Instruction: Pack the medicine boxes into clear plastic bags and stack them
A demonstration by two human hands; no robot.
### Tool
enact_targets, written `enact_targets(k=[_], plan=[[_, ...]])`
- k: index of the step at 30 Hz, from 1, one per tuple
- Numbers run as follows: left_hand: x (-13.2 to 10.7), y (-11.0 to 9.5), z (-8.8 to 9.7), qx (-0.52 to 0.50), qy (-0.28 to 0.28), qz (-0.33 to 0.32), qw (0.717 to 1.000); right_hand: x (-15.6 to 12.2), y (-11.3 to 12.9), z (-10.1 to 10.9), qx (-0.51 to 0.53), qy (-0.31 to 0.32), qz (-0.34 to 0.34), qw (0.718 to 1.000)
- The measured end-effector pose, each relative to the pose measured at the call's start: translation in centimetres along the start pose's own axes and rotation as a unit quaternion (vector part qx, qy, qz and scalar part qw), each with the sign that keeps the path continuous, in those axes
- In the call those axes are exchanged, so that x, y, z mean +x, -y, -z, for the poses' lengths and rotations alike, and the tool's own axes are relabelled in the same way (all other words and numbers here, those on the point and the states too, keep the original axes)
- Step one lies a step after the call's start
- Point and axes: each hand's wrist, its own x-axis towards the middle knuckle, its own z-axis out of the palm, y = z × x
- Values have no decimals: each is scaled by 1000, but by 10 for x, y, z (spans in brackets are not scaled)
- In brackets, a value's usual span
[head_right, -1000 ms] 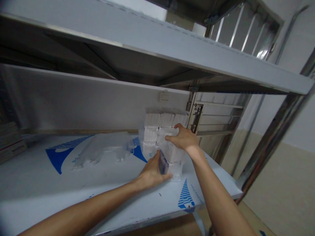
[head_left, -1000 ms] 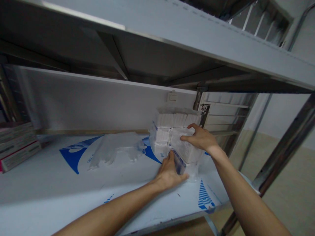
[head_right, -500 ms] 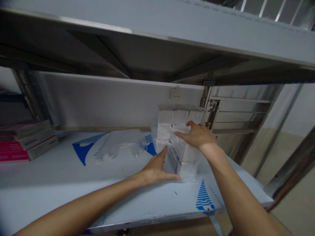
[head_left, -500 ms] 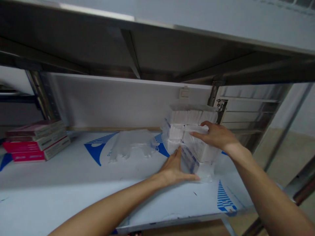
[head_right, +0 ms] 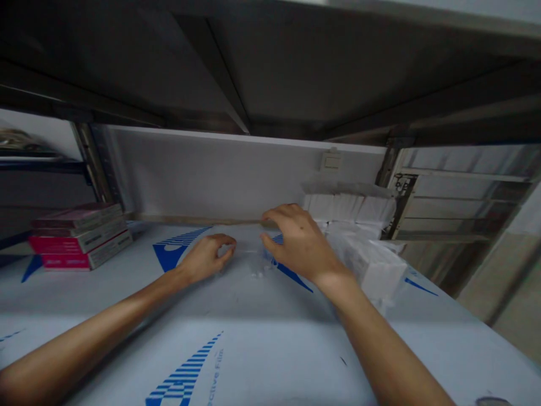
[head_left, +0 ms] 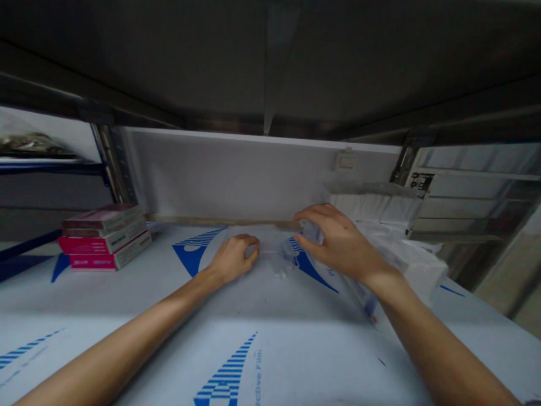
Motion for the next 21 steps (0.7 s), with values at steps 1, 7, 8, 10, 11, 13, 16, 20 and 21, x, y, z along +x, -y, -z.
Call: enact_targets(k=[1,7,8,10,11,13,16,20,21], plan=[[0,10,-3,17,-14,11,1000,4,2,-16,10,9,7,1000],[-9,45,-23,84,-21,-44,995,-3,-15,-112,-27,149,-104,983],[-11,47,-25,90,-10,-52,994,-9,-19,-123,-40,163,-113,979],[-14,51,-28,102,10,-53,993,-21,-25,-139,-62,189,-129,972],[-16,52,-30,108,20,-45,993,-26,-27,-145,-71,199,-140,967],[-18,54,-32,119,46,-30,991,-33,-29,-151,-83,213,-164,960],[-19,54,-33,121,92,-20,988,-36,-29,-153,-87,204,-186,957],[-19,48,-29,125,93,-11,988,-37,-28,-152,-74,184,-178,964],[-20,46,-27,129,86,-9,988,-38,-28,-152,-70,183,-173,965]])
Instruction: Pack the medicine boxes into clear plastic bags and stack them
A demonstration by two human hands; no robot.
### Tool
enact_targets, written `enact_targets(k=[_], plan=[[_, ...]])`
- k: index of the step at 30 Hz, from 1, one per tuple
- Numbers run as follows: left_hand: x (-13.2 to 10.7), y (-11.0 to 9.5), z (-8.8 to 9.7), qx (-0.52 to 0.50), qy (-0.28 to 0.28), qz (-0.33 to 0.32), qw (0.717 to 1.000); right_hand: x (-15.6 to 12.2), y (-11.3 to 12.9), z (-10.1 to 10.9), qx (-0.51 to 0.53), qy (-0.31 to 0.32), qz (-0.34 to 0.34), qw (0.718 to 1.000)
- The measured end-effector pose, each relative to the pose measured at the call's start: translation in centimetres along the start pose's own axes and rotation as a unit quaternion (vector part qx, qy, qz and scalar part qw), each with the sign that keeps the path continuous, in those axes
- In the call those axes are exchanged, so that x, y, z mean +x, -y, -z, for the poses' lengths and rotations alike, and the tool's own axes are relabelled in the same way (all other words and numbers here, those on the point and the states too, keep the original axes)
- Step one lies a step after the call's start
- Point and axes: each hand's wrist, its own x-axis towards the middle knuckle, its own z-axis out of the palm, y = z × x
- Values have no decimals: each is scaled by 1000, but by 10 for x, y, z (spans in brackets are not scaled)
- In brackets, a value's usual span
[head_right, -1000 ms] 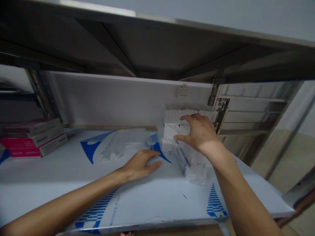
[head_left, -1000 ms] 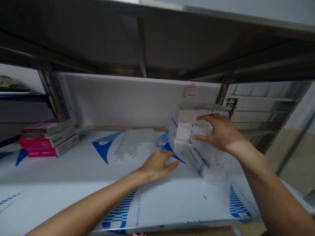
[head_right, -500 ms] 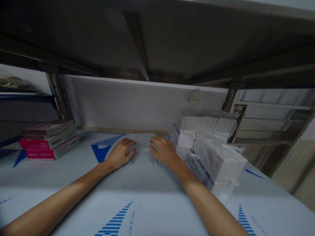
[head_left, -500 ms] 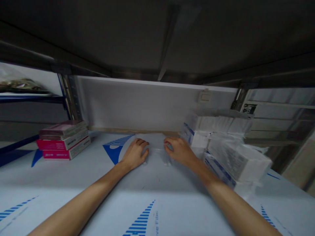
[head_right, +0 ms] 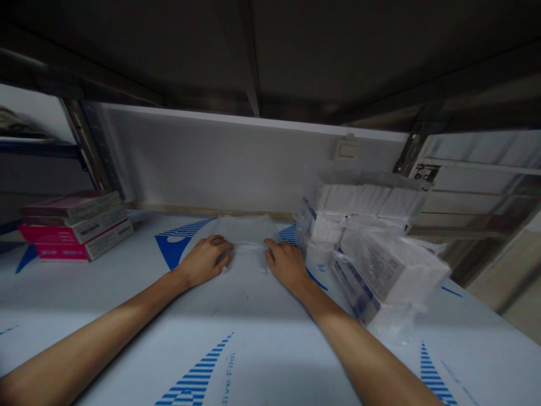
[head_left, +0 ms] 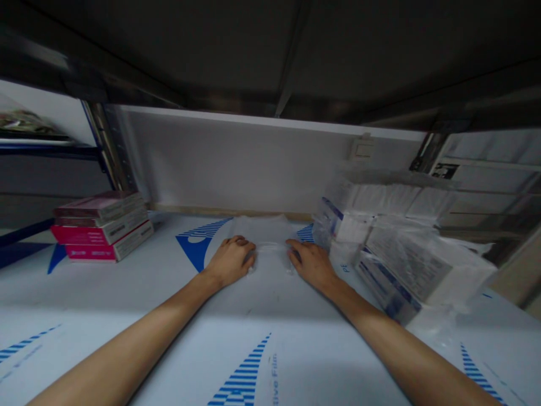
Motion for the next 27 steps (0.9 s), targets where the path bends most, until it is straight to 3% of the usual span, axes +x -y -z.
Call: enact_targets(k=[6,10,14,19,23,27], plan=[[-3,-4,13,38,-70,13,997,-1,-4,2,34,-79,22,996],[-4,-5,22,58,-103,0,993,0,-7,9,15,-139,79,987],[-5,-6,28,94,-78,-17,992,-2,-9,16,-31,-137,165,976],[-7,-11,31,110,-89,-3,990,-6,-9,20,-56,-137,205,968],[-9,-14,30,107,-110,5,988,-7,-4,24,-52,-129,195,971],[-11,-17,30,76,-133,3,988,-7,4,28,-37,-101,128,986]])
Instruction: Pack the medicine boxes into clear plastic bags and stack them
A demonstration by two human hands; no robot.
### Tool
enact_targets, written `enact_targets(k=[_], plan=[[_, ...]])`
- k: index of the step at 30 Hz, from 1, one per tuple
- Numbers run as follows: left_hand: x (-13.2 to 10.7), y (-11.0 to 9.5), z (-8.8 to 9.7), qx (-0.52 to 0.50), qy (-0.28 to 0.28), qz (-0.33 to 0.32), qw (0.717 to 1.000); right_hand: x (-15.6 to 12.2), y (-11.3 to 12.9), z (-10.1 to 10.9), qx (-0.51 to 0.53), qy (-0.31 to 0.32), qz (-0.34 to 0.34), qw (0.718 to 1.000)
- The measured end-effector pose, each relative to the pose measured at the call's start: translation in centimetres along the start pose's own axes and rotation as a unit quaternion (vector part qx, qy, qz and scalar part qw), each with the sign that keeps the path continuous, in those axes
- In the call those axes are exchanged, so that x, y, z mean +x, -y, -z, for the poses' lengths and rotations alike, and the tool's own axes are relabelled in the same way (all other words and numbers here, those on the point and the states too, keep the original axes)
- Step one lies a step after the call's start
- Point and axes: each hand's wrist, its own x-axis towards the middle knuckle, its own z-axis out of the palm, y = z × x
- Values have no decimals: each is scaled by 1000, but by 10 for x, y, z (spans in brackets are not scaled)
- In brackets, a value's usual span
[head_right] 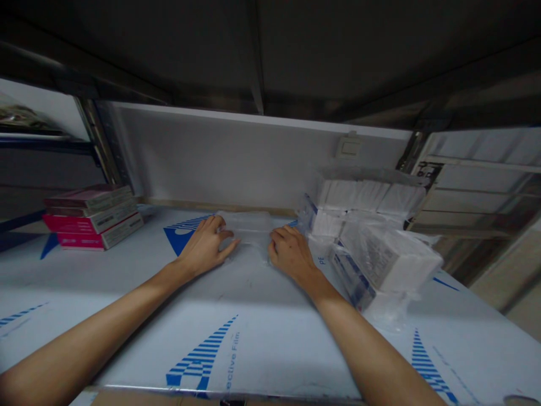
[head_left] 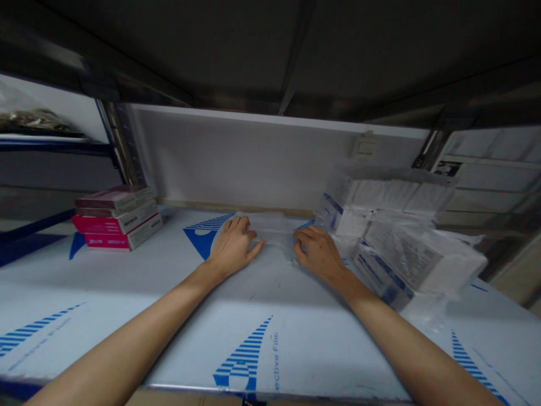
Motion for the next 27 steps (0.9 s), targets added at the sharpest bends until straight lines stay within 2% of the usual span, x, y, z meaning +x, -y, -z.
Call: enact_targets(k=[5,8,11,15,20,23,27], plan=[[1,-2,3,27,52,21,998,0,3,1,2,58,-21,998],[0,-1,2,54,41,69,995,0,4,3,-32,82,-37,995],[-2,-1,1,45,45,89,994,0,7,5,-50,87,-46,994],[0,-1,4,-7,82,72,994,1,7,5,-2,98,-70,993],[2,-3,8,36,80,66,994,0,2,5,-14,108,-92,990],[1,-3,7,68,57,101,991,-1,4,9,-44,97,-98,989],[0,-3,6,42,89,111,989,-1,8,9,-23,76,-97,992]])
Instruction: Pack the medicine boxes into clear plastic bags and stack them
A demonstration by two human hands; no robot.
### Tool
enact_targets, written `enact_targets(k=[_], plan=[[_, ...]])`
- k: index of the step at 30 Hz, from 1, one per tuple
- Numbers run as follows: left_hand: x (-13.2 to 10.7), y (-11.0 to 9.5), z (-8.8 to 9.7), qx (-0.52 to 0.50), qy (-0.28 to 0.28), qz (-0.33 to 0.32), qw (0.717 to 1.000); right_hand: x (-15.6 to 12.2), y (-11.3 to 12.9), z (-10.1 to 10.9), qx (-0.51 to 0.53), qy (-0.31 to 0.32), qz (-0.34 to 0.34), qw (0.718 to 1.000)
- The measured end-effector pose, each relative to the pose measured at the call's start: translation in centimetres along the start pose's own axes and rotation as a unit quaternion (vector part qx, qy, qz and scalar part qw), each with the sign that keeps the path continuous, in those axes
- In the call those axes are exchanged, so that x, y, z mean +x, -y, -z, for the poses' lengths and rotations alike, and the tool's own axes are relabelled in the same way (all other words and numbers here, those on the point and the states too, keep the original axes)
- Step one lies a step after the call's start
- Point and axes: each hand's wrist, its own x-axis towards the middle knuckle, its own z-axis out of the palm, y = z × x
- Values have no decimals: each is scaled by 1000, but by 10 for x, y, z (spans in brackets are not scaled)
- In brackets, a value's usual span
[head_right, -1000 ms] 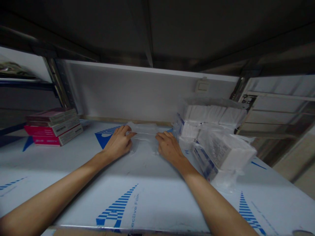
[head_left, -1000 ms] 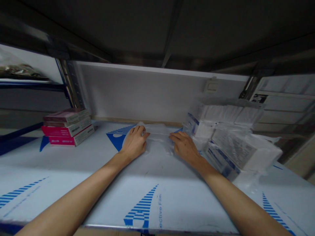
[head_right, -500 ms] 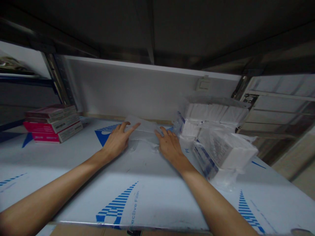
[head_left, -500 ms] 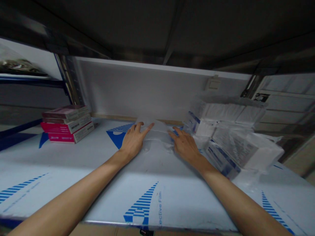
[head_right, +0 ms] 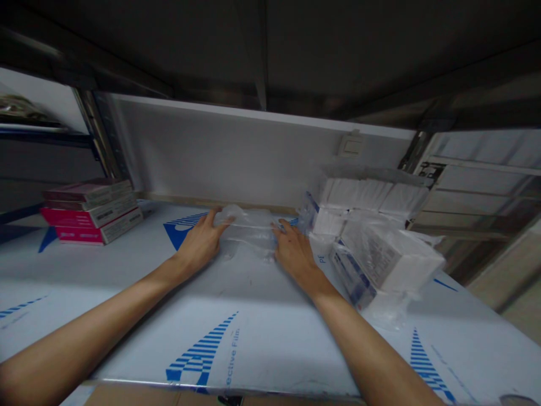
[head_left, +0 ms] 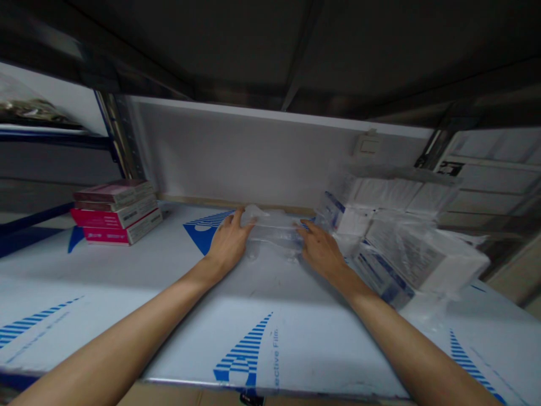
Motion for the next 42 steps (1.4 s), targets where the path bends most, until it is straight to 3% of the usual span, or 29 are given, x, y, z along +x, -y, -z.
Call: enact_targets(k=[6,12,19,22,26,29,31,36,42], plan=[[1,0,6,-22,15,-24,999,3,-4,-7,39,5,15,999],[-1,-2,4,16,-13,16,1000,-3,-1,-1,-19,15,-6,1000],[3,3,1,-27,2,1,1000,2,0,-5,71,-2,-24,997],[3,3,4,-10,24,14,1000,2,-2,-4,71,-7,-33,997],[2,4,7,32,5,46,998,0,-4,-2,59,3,-24,998],[4,6,9,-3,29,49,998,1,-3,-1,65,11,-24,998],[6,8,9,-38,36,42,998,2,-1,-1,94,13,-38,995],[6,8,9,-78,-8,23,997,6,5,2,199,3,-85,976],[3,8,20,3,44,53,998,6,-2,-2,189,-8,-53,980]])
